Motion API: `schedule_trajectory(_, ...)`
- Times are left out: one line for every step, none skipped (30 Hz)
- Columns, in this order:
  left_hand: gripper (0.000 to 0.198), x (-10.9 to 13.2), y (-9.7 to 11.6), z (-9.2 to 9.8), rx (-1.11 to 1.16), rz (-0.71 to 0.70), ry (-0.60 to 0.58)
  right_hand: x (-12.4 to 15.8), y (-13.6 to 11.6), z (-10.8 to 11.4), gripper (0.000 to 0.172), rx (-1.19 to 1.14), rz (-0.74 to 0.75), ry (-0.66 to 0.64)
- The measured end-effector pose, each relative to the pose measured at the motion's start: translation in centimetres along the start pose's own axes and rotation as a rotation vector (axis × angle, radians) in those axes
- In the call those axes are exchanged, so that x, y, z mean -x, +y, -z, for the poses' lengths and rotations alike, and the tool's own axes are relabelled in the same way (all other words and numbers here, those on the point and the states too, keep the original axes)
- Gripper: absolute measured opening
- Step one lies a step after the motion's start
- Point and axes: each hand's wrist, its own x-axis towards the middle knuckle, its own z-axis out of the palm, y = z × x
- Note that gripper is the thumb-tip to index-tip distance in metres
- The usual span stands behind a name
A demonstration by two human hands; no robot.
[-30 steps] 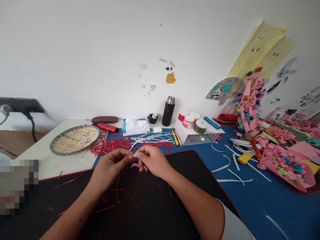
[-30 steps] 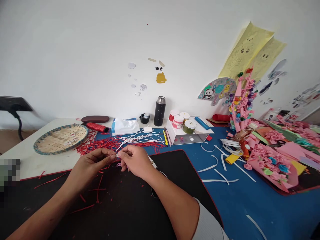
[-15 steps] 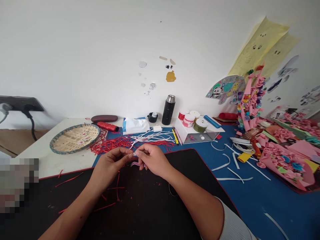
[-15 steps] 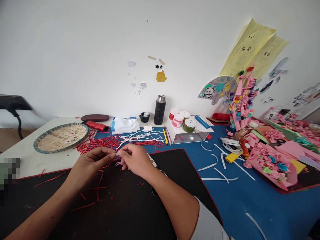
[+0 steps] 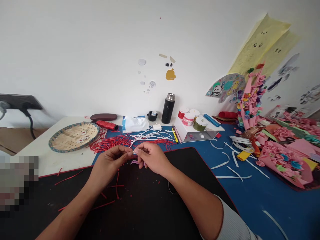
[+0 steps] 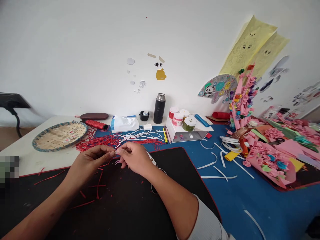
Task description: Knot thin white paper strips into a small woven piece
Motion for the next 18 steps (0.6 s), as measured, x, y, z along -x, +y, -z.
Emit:
schedule_trajectory(0.035,0.0,0.1,0.0,0.009,0.006,-0.001,0.0,0.0,0.0,0.019,-0.003,0.001,0.0)
schedule_trajectory(0.035,0.0,0.2,-0.1,0.02,0.015,-0.004,0.0,0.0,0.0,0.019,-0.007,0.0,0.001)
schedule_trajectory(0.037,0.1,0.3,-0.2,0.033,0.026,-0.012,0.0,0.0,0.0,0.019,-0.015,-0.004,0.001)
schedule_trajectory(0.039,0.1,0.5,-0.2,0.048,0.038,-0.024,-0.1,-0.1,0.0,0.019,-0.026,-0.01,0.003)
schedule_trajectory(0.041,0.1,0.6,-0.3,0.064,0.047,-0.041,-0.1,-0.1,0.0,0.019,-0.039,-0.015,0.005)
schedule_trajectory(0.043,0.2,0.7,-0.4,0.077,0.053,-0.057,-0.1,-0.3,0.0,0.02,-0.054,-0.018,0.007)
schedule_trajectory(0.044,0.2,0.8,-0.4,0.083,0.056,-0.071,-0.1,-0.4,0.0,0.02,-0.066,-0.021,0.009)
schedule_trajectory(0.044,0.2,0.9,-0.4,0.084,0.056,-0.077,-0.1,-0.5,0.0,0.021,-0.075,-0.024,0.01)
schedule_trajectory(0.044,0.2,0.9,-0.5,0.082,0.051,-0.075,-0.1,-0.7,0.0,0.021,-0.08,-0.03,0.012)
schedule_trajectory(0.043,0.2,0.9,-0.5,0.076,0.044,-0.067,0.0,-0.8,-0.1,0.021,-0.082,-0.038,0.015)
schedule_trajectory(0.043,0.2,0.8,-0.5,0.072,0.034,-0.057,0.0,-0.9,-0.1,0.02,-0.083,-0.047,0.017)
schedule_trajectory(0.042,0.3,0.8,-0.5,0.072,0.026,-0.048,0.0,-0.9,-0.1,0.02,-0.084,-0.055,0.019)
schedule_trajectory(0.041,0.3,0.8,-0.5,0.077,0.019,-0.042,0.0,-1.0,-0.1,0.019,-0.085,-0.057,0.021)
schedule_trajectory(0.04,0.3,0.8,-0.5,0.083,0.015,-0.039,0.0,-1.0,-0.1,0.019,-0.087,-0.056,0.021)
schedule_trajectory(0.04,0.3,0.8,-0.5,0.087,0.014,-0.036,0.0,-1.0,-0.1,0.018,-0.087,-0.052,0.019)
schedule_trajectory(0.04,0.3,0.8,-0.5,0.088,0.013,-0.028,0.0,-1.0,-0.1,0.018,-0.086,-0.048,0.015)
schedule_trajectory(0.04,0.4,0.8,-0.5,0.086,0.014,-0.015,0.0,-1.0,0.0,0.018,-0.086,-0.044,0.012)
schedule_trajectory(0.04,0.4,0.9,-0.5,0.083,0.015,0.0,0.0,-0.9,0.0,0.018,-0.087,-0.043,0.011)
